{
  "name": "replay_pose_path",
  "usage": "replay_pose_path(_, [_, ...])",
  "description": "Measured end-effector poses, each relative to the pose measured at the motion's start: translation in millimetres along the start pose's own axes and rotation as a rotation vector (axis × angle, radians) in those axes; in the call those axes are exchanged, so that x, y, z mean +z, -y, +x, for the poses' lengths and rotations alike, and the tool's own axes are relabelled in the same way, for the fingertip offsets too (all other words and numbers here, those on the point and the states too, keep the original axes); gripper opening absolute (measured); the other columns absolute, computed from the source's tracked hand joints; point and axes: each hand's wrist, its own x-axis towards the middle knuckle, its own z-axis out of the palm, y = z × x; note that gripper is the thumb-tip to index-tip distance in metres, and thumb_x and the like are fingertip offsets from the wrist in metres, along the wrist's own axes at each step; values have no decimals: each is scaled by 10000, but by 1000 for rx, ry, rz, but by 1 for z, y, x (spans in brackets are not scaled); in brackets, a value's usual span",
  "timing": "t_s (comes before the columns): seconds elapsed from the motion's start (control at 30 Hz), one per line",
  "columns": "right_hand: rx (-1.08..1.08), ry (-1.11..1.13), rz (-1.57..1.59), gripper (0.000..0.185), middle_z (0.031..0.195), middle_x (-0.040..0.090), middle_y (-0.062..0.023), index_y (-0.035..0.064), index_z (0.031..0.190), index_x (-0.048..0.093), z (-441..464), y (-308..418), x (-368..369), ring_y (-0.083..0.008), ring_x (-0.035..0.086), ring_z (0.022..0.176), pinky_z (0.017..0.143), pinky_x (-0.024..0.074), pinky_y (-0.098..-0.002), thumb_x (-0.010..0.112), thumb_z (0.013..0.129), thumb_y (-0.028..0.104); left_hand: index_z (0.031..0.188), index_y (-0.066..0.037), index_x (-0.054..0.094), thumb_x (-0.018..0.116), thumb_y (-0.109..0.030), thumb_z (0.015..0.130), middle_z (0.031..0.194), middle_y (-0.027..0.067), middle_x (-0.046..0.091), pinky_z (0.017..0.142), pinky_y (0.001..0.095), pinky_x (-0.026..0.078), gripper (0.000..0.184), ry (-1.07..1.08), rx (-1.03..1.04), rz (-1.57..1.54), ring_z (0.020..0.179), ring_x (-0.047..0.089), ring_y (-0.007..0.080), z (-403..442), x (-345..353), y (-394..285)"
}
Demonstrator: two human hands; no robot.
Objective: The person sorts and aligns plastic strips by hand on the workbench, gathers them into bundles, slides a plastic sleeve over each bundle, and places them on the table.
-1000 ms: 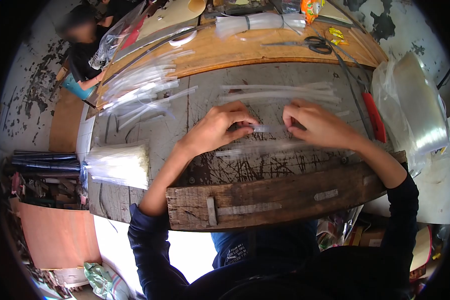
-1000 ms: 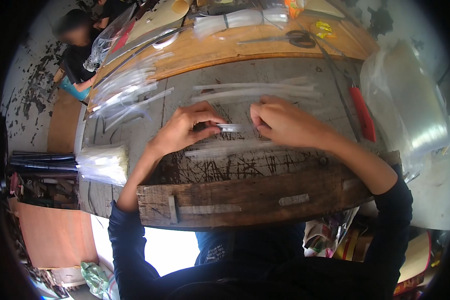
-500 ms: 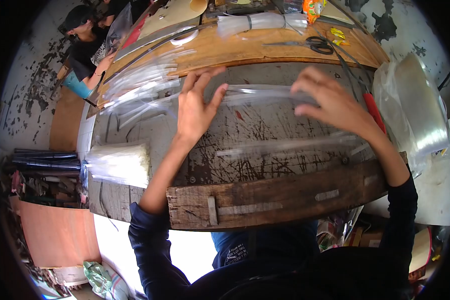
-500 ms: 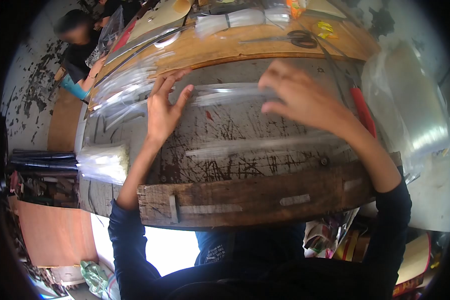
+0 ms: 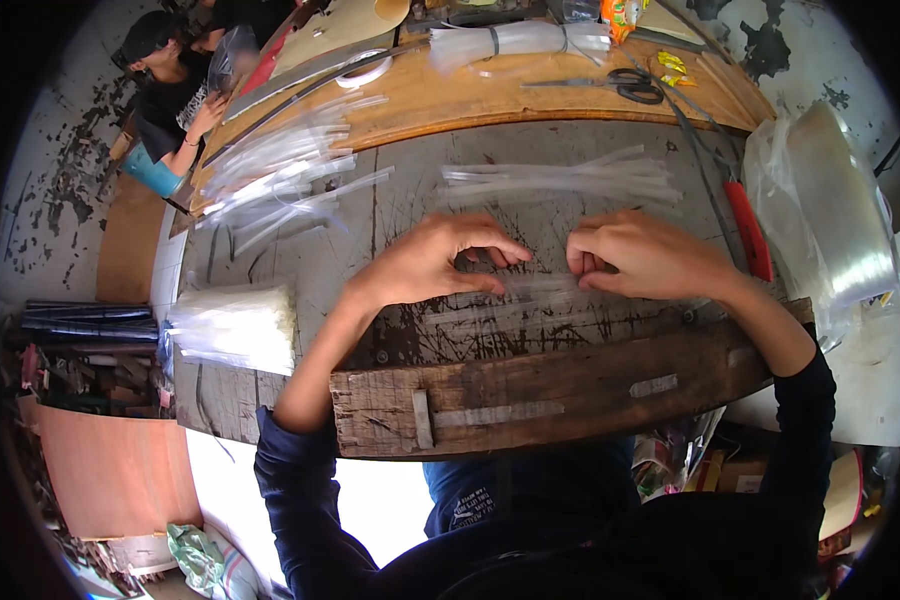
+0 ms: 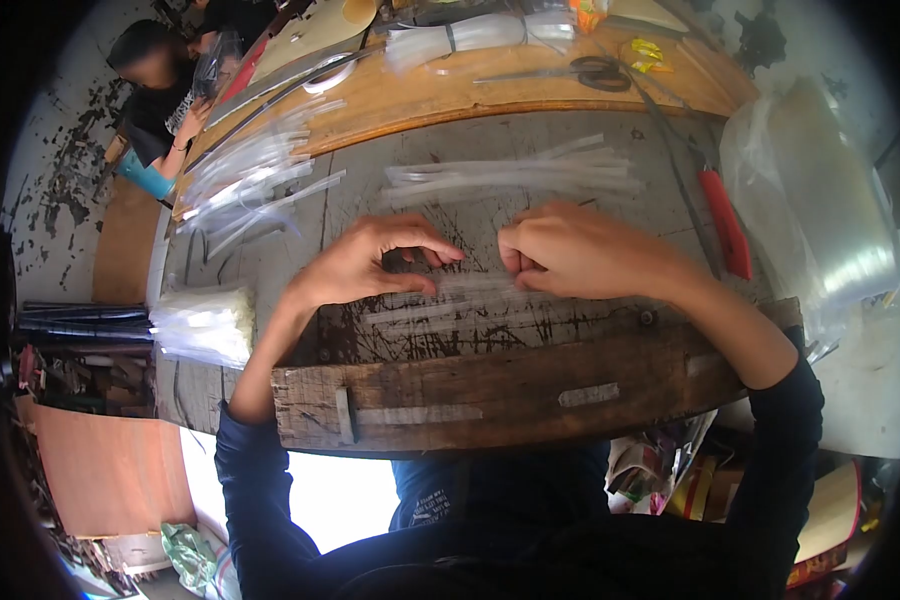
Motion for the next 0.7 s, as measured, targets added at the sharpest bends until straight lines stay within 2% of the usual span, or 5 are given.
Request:
replay_pose_path(0.27, [34,-131,16,108,778,543,-110,3,815,490,3,-2,4,-265,553,740,652,419,-363,575,769,51,1042,-106,633,700,-45,709,936,56,634,679,291,540,345,-76,-9,-47,804,633,168,-2,1,3])
replay_pose_path(0.33, [0,-117,3,104,772,546,-109,3,804,492,3,-3,3,-266,555,728,644,420,-365,576,767,53,1042,-88,636,691,20,688,922,55,631,689,290,543,375,-41,17,39,804,633,165,-2,1,1])
replay_pose_path(0.47, [9,-27,34,116,723,577,-140,-9,751,511,5,1,0,-297,566,689,629,430,-380,579,779,81,1035,-92,639,694,10,690,913,52,631,689,280,541,364,-67,41,48,798,632,166,-2,0,1])
replay_pose_path(0.57, [-79,-106,-46,133,706,573,-138,-10,742,515,7,-8,7,-301,564,686,625,430,-383,600,764,91,1027,-94,642,703,-14,688,913,51,629,694,282,537,354,-77,20,42,798,630,170,-1,0,-2])
replay_pose_path(0.7, [-39,-123,-28,136,709,570,-140,-6,744,512,5,-7,11,-304,558,674,614,424,-386,608,753,90,1012,-83,640,694,-21,703,905,57,630,689,292,543,320,-90,22,24,800,635,181,-2,4,2])
